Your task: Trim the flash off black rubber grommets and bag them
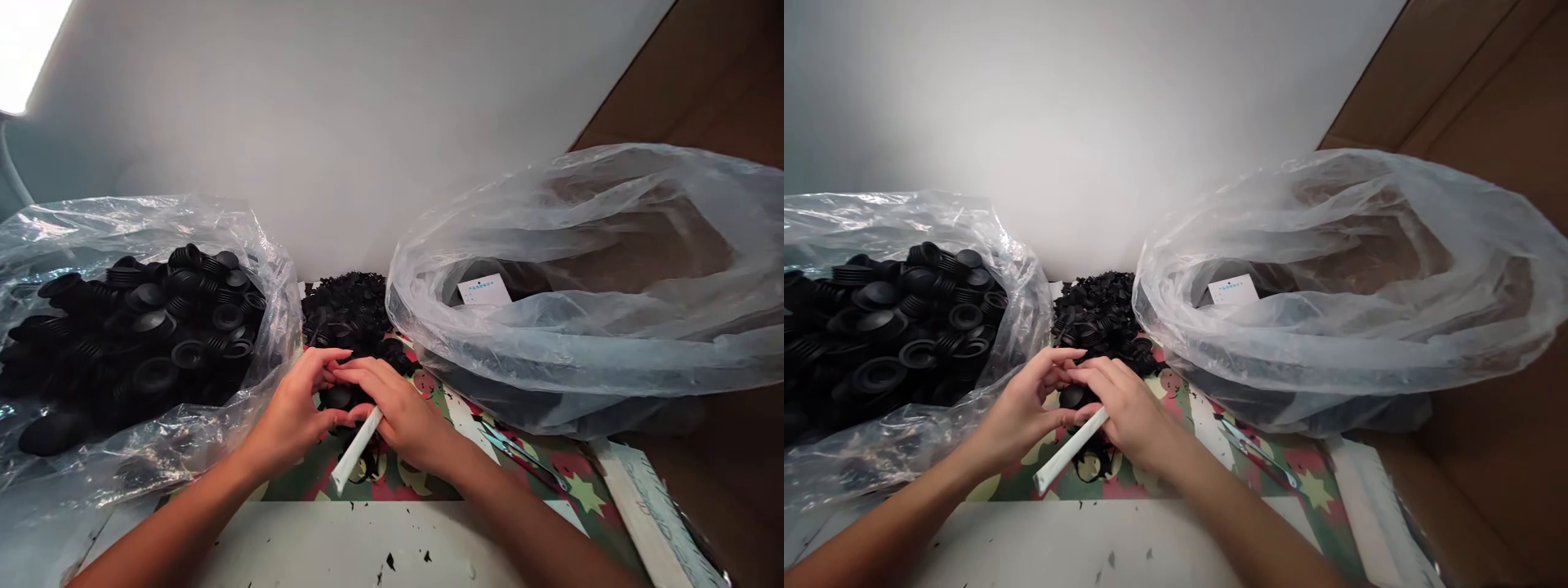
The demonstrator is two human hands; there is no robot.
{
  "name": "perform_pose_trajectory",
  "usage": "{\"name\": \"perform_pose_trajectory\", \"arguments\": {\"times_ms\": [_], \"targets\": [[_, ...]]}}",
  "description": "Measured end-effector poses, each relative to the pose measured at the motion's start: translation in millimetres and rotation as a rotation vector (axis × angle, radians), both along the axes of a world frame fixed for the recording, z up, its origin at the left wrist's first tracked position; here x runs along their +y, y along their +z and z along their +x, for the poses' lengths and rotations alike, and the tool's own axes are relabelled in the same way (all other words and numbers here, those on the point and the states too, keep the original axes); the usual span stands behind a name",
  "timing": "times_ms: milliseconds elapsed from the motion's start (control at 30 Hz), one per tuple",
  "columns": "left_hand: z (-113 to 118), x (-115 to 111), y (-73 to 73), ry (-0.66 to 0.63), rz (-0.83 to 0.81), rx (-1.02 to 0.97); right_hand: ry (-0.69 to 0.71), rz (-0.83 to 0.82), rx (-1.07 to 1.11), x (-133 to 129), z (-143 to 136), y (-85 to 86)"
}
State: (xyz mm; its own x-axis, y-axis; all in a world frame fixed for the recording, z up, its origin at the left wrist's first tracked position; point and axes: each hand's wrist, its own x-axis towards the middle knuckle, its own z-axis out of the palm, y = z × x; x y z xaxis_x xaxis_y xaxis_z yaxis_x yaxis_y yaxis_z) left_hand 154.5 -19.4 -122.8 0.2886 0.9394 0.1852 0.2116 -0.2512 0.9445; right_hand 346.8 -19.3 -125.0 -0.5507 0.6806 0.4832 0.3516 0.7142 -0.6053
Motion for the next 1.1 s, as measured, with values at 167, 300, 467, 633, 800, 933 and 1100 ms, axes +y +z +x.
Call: {"name": "perform_pose_trajectory", "arguments": {"times_ms": [167,300,467,633,800,933,1100], "targets": [[-2.5,-1.4,-0.3,-0.024,0.244,0.219,-0.102,-0.043,-0.03,8.5,-1.2,-22.2],[-3.5,-0.8,0.7,-0.045,0.375,0.313,-0.212,0.159,-0.254,12.6,0.5,-26.9],[-8.1,1.9,-2.4,-0.086,0.472,0.4,-0.28,0.431,-0.368,11.6,-1.3,-21.5],[-7.8,3.8,-3.8,-0.115,0.462,0.549,-0.305,0.527,-0.375,6.9,-4.5,-19.4],[-2.9,2.1,5.2,-0.136,0.478,0.579,-0.297,0.545,-0.348,3.8,-3.2,-17.6],[-1.9,-0.1,6.7,-0.129,0.458,0.586,-0.231,0.509,-0.372,1.5,1.0,-17.4],[-3.9,-0.7,1.9,-0.184,0.41,0.646,-0.2,0.545,-0.398,-0.7,3.3,-21.3]]}}
